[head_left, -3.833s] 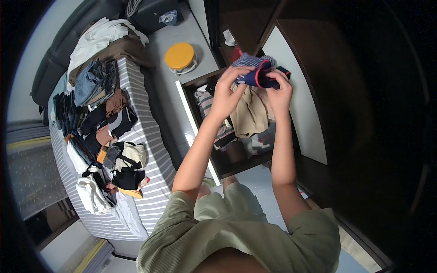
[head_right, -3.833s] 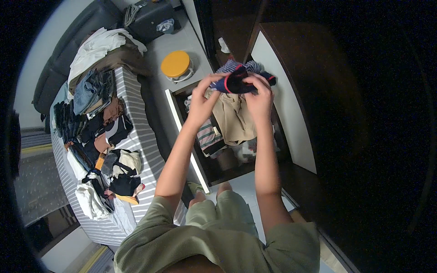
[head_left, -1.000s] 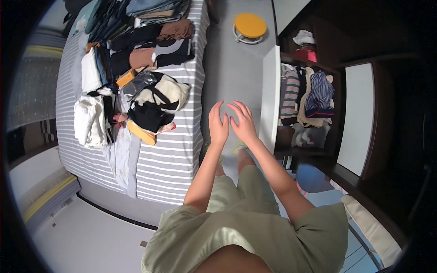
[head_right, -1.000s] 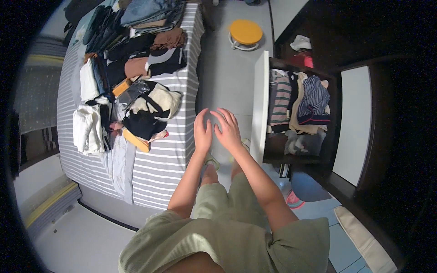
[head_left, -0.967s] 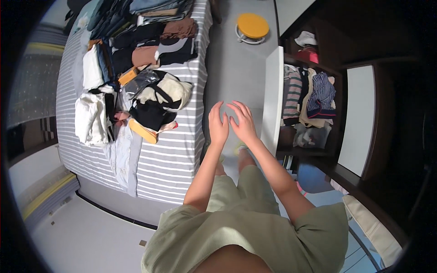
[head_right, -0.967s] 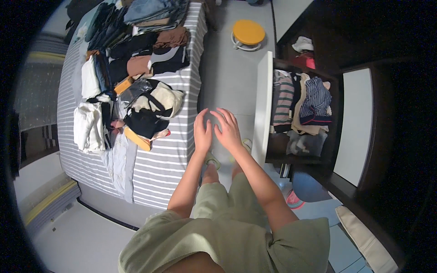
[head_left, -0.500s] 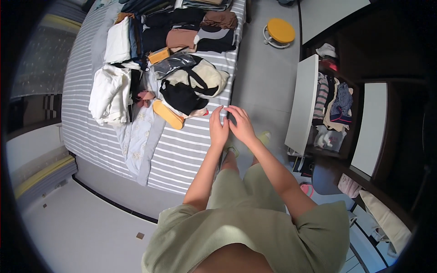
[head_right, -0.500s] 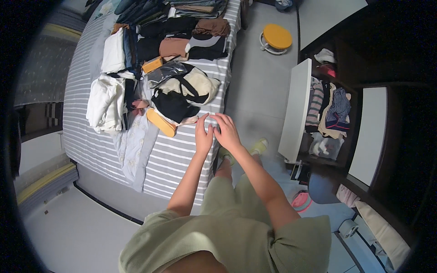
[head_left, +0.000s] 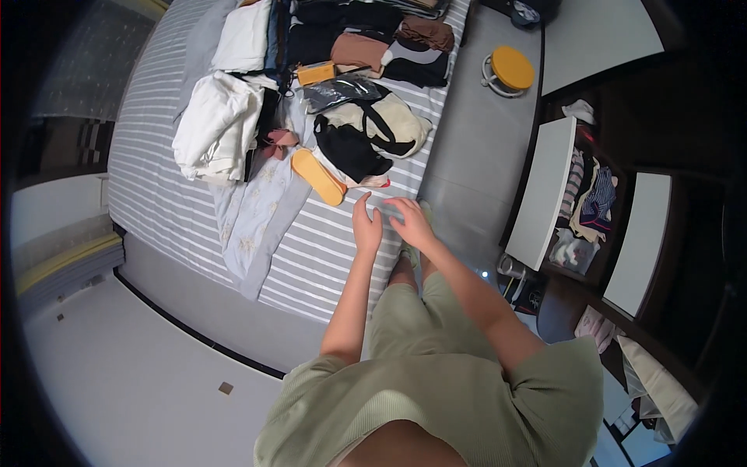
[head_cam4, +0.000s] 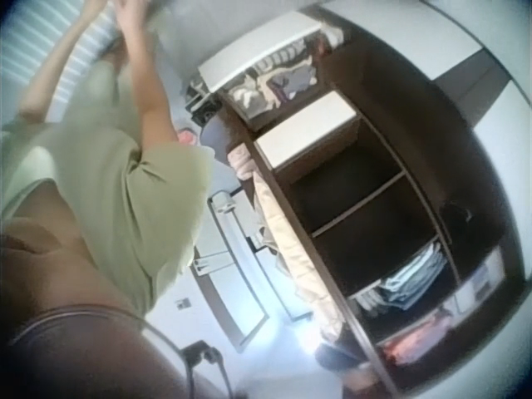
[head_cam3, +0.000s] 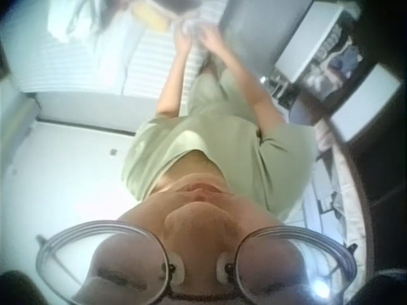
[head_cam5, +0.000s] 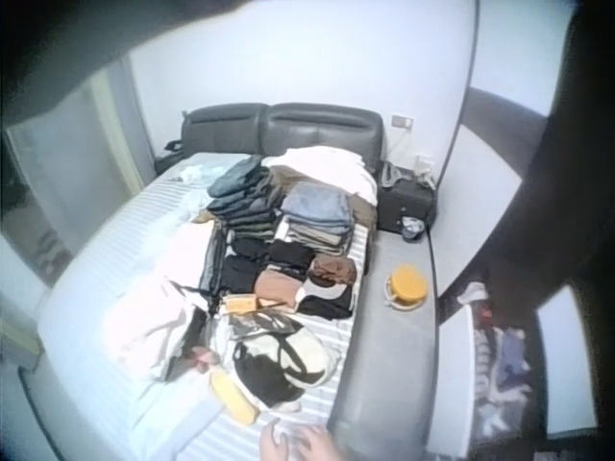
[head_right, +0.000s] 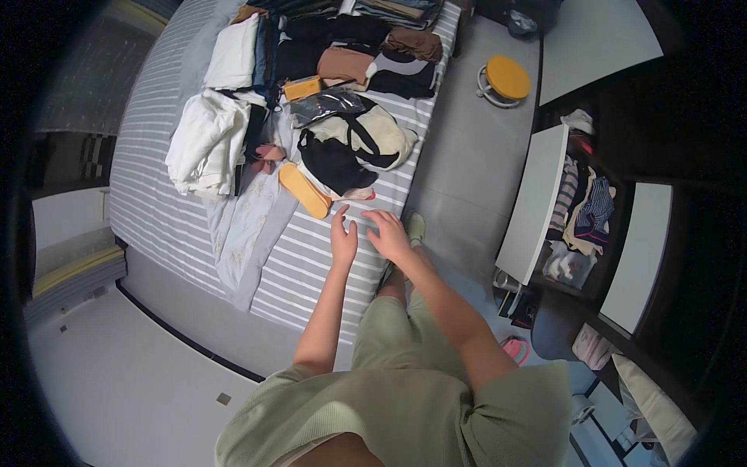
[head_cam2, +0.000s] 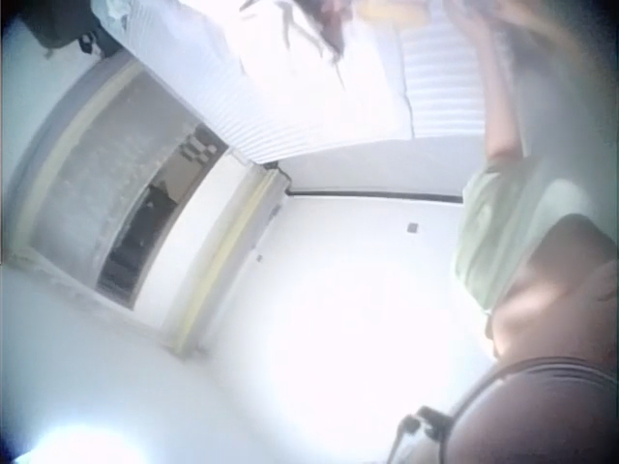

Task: The person puts various items of clothing, a small box, and a pair of yellow insoles into a dresser drawer.

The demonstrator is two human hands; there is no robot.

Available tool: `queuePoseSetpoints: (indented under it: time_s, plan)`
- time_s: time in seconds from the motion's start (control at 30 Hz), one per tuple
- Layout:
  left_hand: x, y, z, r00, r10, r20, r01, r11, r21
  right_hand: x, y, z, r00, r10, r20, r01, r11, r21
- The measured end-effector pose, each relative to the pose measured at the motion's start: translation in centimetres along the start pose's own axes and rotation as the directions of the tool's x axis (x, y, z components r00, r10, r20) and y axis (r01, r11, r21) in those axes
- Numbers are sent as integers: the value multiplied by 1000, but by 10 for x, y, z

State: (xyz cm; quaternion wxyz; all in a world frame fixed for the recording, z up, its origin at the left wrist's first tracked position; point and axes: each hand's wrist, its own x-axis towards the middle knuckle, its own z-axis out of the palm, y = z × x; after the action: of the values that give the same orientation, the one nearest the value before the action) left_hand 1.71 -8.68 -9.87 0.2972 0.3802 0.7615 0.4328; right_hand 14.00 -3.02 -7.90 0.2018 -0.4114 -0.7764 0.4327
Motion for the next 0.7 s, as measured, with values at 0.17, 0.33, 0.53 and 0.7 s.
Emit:
queuePoseSetpoints:
  time_s: [0.17, 0.33, 0.53, 0.7]
  plan:
    - [5, -24, -9, 997, -72, -22, 73, 996, 40, 16, 17, 22, 997, 21, 79, -22, 1000, 11]
    - [18, -37, -13, 988, -152, -20, 152, 988, 1, 39, 42, 44, 991, 106, 87, -101, 993, -57]
    - [38, -59, -8, 982, -185, -26, 185, 983, 4, 77, 56, 53, 958, 170, 231, -96, 949, -300]
    - [62, -74, 7, 955, -297, -20, 295, 953, -72, 102, 64, 59, 938, 139, 317, 26, 885, -464]
